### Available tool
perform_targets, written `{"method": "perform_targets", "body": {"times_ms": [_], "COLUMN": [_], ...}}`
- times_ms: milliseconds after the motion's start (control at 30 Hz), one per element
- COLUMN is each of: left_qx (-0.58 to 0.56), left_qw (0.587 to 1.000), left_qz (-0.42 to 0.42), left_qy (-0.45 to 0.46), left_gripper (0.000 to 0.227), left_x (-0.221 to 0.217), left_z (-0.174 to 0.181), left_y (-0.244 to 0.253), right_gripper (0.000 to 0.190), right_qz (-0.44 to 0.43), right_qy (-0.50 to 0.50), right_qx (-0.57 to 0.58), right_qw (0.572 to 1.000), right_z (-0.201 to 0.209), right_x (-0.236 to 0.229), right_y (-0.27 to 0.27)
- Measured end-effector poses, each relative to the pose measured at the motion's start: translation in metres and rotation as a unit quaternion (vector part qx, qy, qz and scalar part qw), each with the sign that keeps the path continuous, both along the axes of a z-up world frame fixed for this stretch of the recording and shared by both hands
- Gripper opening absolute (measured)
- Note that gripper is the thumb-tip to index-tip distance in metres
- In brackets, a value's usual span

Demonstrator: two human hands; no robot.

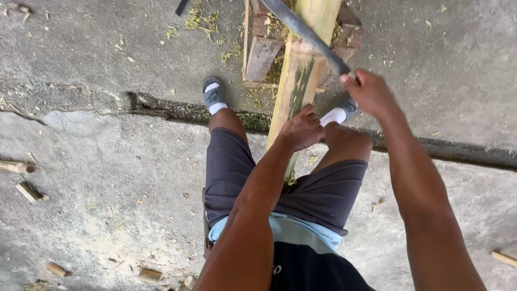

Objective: Using a large knife or drawknife-like tool to shave and smooth the surface of a bamboo stalk.

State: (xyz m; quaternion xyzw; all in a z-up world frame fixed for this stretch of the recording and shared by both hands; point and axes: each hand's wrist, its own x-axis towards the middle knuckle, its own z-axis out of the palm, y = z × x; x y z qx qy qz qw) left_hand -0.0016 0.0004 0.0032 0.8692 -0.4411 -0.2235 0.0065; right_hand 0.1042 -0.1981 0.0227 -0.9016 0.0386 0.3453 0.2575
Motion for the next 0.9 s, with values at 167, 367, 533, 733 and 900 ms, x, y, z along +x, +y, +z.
{"method": "perform_targets", "body": {"times_ms": [167,367,533,733,900], "left_qx": [-0.042,-0.006,-0.011,-0.033,-0.02], "left_qw": [0.998,1.0,1.0,0.997,0.998], "left_qz": [0.029,-0.004,-0.002,0.021,0.022], "left_qy": [-0.024,-0.017,-0.023,-0.061,-0.055], "left_gripper": [0.017,0.017,0.018,0.016,0.023], "left_x": [-0.007,0.001,-0.01,-0.005,-0.012], "left_z": [-0.006,0.0,-0.004,-0.01,-0.021], "left_y": [-0.001,0.001,0.0,0.002,-0.007], "right_gripper": [0.042,0.041,0.041,0.049,0.049], "right_qz": [-0.098,-0.133,-0.104,-0.129,-0.125], "right_qy": [-0.001,0.025,0.05,0.036,-0.004], "right_qx": [0.047,0.056,0.023,0.067,0.038], "right_qw": [0.994,0.989,0.993,0.989,0.991], "right_z": [0.001,0.021,0.009,0.015,0.018], "right_x": [-0.008,-0.015,-0.017,-0.021,-0.013], "right_y": [0.001,-0.002,-0.008,0.008,-0.006]}}
